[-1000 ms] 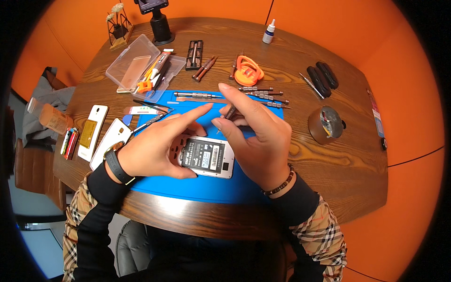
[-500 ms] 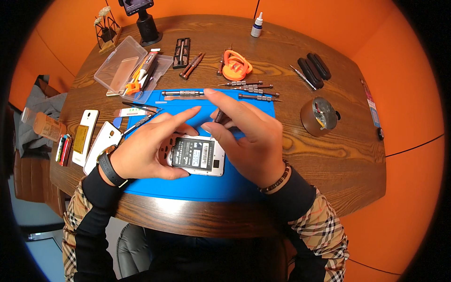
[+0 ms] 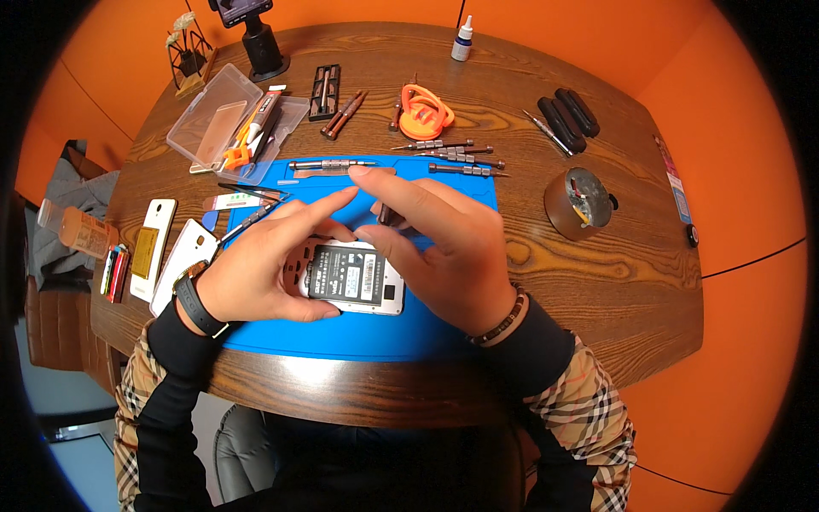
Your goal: The person uses a screwdriver to remove screws from the back of a white smartphone placed on a blue mat. They then use a metal prying tool to separate the back cover from the phone body. The person continues to unscrew internal components and manipulate the phone's internals.
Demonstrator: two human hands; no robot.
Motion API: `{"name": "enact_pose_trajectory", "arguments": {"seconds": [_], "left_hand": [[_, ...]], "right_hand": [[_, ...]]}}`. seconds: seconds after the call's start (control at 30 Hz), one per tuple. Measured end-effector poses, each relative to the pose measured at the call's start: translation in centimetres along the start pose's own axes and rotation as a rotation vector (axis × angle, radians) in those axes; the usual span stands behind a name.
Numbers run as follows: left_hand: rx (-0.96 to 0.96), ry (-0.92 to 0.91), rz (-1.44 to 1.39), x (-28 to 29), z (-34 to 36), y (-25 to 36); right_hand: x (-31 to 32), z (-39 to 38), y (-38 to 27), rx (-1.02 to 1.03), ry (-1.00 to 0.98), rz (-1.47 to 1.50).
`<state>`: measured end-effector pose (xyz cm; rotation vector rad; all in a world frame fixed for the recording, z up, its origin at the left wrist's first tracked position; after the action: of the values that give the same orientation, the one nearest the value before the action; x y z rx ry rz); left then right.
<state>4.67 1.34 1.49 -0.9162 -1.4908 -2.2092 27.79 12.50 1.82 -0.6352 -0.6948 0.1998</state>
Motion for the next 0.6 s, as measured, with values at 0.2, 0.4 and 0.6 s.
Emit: {"name": "enact_pose_trajectory", "arguments": {"seconds": [0.2, 0.4, 0.6], "left_hand": [[0.014, -0.005, -0.015, -0.05, -0.05, -0.07], [0.012, -0.015, -0.006, -0.02, -0.04, -0.17], [0.019, 0.012, -0.03, -0.05, -0.07, 0.03]], "right_hand": [[0.36, 0.12, 0.4, -0.01, -0.018, 0.073], [0.37, 0.16, 0.27, -0.018, -0.002, 0.024], [0.24, 0.1, -0.41, 0.031, -0.056, -0.091]]}}
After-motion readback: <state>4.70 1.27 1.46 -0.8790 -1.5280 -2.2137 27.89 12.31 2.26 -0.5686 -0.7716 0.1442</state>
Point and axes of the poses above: each hand's wrist, its own z-axis towards the middle knuckle, its own x-axis out of the back of the hand, y = z × x, the point moved 2 cm from there along z, towards the middle knuckle, and after that the axes turned 2 degrees about -z, right-handed, at the moved point
